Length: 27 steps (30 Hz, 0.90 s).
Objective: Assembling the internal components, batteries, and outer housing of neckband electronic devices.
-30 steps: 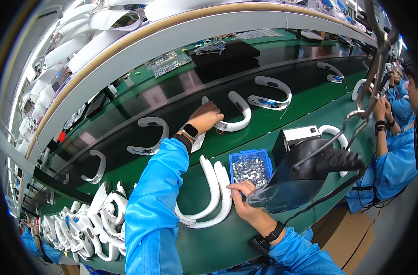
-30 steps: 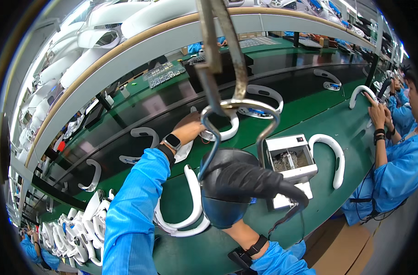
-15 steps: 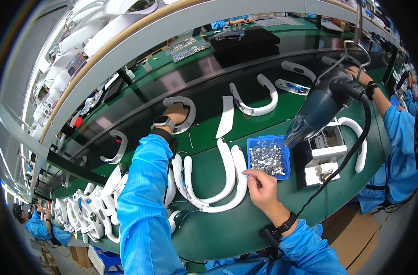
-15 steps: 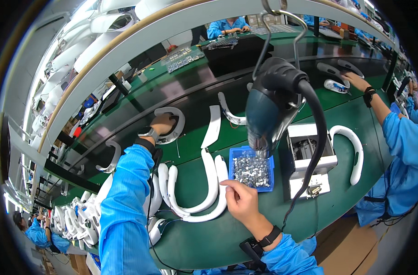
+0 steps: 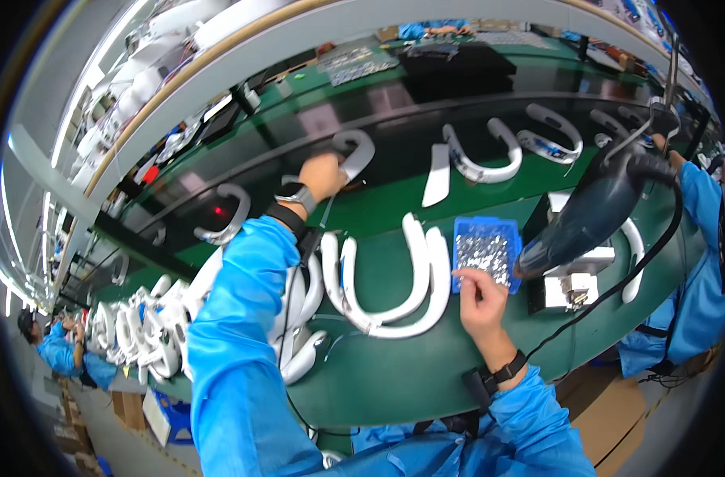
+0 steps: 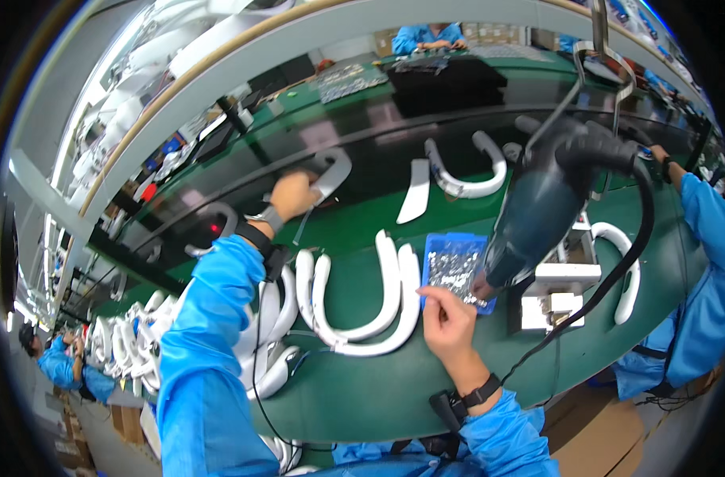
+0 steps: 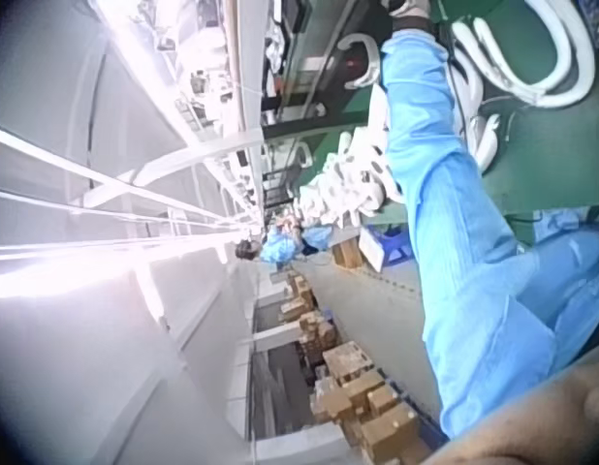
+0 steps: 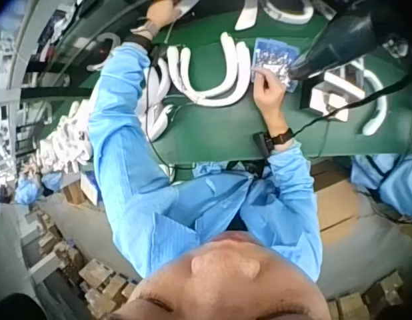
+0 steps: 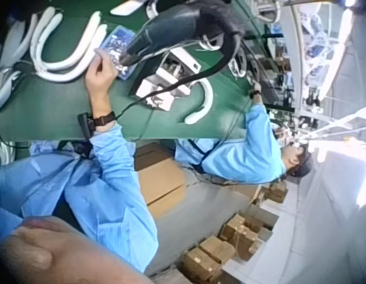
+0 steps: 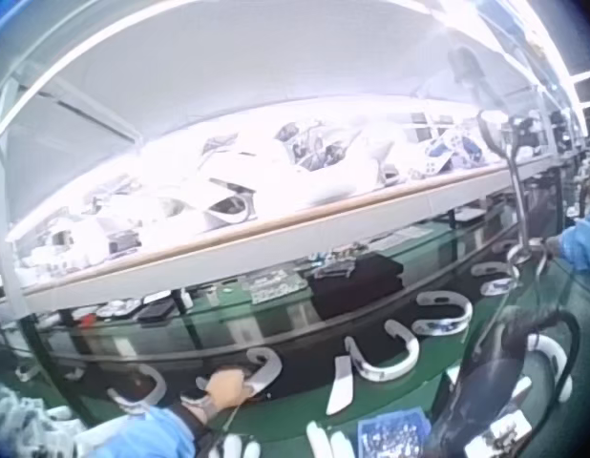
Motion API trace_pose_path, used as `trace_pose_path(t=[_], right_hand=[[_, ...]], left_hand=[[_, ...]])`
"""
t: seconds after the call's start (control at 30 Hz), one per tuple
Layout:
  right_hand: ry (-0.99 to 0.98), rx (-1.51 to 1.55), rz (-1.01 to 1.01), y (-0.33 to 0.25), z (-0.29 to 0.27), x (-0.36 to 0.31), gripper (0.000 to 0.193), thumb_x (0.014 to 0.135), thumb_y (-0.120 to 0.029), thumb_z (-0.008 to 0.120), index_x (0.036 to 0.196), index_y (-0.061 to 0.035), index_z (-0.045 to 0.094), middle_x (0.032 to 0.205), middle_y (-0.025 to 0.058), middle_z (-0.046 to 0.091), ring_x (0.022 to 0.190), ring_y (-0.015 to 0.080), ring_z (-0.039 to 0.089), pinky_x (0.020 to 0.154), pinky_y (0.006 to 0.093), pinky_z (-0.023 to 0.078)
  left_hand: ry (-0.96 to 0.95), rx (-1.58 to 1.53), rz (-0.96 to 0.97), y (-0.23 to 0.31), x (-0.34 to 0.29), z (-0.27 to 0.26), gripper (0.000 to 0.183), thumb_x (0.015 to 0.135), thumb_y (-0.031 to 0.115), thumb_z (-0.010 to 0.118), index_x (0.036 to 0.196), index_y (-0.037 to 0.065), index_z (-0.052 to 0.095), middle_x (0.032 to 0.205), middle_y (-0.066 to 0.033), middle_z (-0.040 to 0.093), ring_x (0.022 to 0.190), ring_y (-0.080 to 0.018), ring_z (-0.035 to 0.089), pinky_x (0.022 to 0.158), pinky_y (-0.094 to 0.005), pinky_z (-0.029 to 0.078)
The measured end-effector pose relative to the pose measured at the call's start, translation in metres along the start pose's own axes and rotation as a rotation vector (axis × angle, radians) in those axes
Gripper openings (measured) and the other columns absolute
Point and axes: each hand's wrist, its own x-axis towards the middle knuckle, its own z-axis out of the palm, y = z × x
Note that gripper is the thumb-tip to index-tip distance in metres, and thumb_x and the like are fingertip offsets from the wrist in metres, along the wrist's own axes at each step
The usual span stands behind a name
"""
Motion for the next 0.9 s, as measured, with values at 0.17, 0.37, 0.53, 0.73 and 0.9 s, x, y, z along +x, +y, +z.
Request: trace_pose_path(t=[0.17,0.37,0.53,0.73,0.9], right_hand=[[0.010,0.021,0.015,-0.002,-0.004,0.002,0.014,0.092,0.003,0.057,0.095,-0.0002,0.071,0.061,-0.0020,0.049,0.051,0.0032,0.041,0.047,0.0237,0.029],[0.009,0.075,0.026,0.000,0.001,-0.002,0.015,0.092,0.003,0.057,0.096,0.0003,0.071,0.062,-0.0014,0.051,0.053,0.0028,0.043,0.048,0.0232,0.031],[0.009,0.094,0.010,-0.002,0.003,-0.003,0.016,0.093,0.004,0.056,0.097,0.0000,0.071,0.061,-0.0023,0.050,0.052,0.0018,0.042,0.047,0.0234,0.029],[0.007,0.078,0.020,0.007,0.001,-0.008,0.017,0.094,0.003,0.055,0.097,-0.0005,0.071,0.061,-0.0035,0.050,0.052,0.0013,0.040,0.047,0.0232,0.028],[0.024,0.077,0.027,0.006,0.005,-0.008,0.017,0.093,0.002,0.055,0.097,-0.0010,0.071,0.062,-0.0029,0.053,0.052,0.0016,0.042,0.047,0.0226,0.030]], left_hand=[[-0.063,-0.167,0.150,0.063,-0.102,-0.119,0.033,0.079,0.013,0.068,0.110,0.001,0.071,0.094,-0.0232,0.071,0.085,-0.0389,0.070,0.080,-0.0424,0.055],[-0.117,-0.073,0.206,0.106,-0.237,-0.161,0.032,0.079,0.005,0.066,0.110,0.002,0.069,0.086,-0.0183,0.069,0.081,-0.0374,0.066,0.073,-0.0453,0.054],[-0.037,-0.027,0.204,0.101,-0.298,-0.167,0.035,0.079,0.006,0.067,0.114,0.004,0.067,0.083,-0.0137,0.068,0.081,-0.0325,0.066,0.071,-0.0437,0.053],[-0.036,-0.108,0.247,0.139,-0.285,-0.150,0.038,0.079,0.003,0.067,0.117,0.004,0.067,0.085,-0.0137,0.068,0.079,-0.0331,0.065,0.069,-0.0440,0.053],[0.065,-0.248,0.256,0.164,-0.274,-0.106,0.034,0.083,0.005,0.066,0.117,0.003,0.064,0.084,-0.0149,0.068,0.079,-0.0341,0.066,0.068,-0.0454,0.053]])
